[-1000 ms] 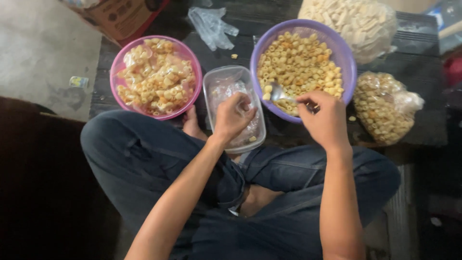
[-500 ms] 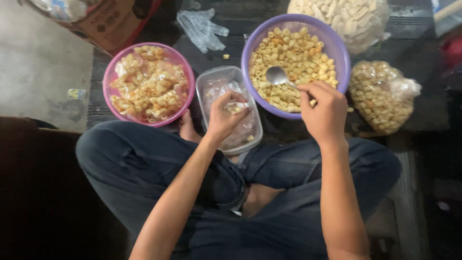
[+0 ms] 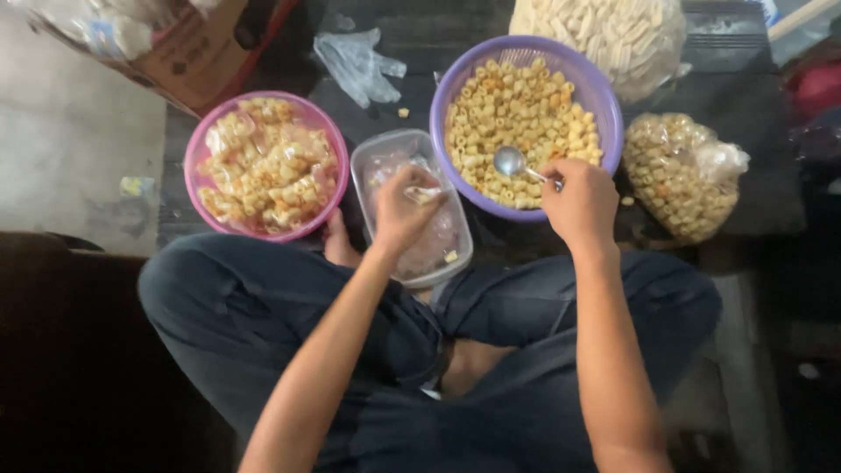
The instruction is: A person sitting on the floor transfers ring-shaped snacks from a bowl into a plastic container using a spoon and their hands.
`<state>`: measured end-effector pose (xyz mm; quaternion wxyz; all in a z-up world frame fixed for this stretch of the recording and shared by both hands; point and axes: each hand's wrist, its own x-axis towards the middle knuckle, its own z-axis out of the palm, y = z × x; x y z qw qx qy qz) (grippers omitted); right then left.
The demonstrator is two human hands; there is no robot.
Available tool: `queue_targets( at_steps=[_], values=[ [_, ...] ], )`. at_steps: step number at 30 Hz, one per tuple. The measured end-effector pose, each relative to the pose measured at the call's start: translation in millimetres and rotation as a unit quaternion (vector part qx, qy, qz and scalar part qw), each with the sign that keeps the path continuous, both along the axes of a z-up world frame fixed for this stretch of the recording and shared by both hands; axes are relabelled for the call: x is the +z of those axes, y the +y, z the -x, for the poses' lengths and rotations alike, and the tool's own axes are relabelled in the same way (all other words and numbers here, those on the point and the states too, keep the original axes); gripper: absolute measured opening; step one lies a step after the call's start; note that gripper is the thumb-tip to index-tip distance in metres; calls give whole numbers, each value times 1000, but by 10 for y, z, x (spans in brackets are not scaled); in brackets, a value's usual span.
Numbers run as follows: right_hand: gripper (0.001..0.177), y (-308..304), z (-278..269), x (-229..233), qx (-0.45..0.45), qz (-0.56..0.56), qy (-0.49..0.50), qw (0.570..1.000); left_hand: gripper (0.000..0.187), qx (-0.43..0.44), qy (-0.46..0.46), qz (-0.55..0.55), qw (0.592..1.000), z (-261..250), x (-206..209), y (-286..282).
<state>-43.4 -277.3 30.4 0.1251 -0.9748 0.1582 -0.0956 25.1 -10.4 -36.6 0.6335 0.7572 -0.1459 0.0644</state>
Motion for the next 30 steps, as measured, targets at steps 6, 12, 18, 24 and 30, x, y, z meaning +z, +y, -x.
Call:
queue_targets(
  at_steps=[6, 12, 18, 24, 30],
  values=[
    [17, -7, -11, -101, -23, 4, 22, 999, 26, 39, -5, -38, 998, 49, 374, 69],
    [21, 28, -112, 20, -31, -21, 64, 997, 28, 66, 1, -36, 997, 77, 661, 69],
    [22, 21, -210, 157, -1, 19, 113, 993, 27, 59, 32, -23, 998, -18, 188, 20],
    [20, 39, -520, 241, 15, -21, 120, 992, 26, 49, 19, -38, 998, -234, 558, 181],
    [18, 134, -377, -71, 50, -104, 33, 993, 26, 64, 14, -60, 996, -169, -38, 185]
  ],
)
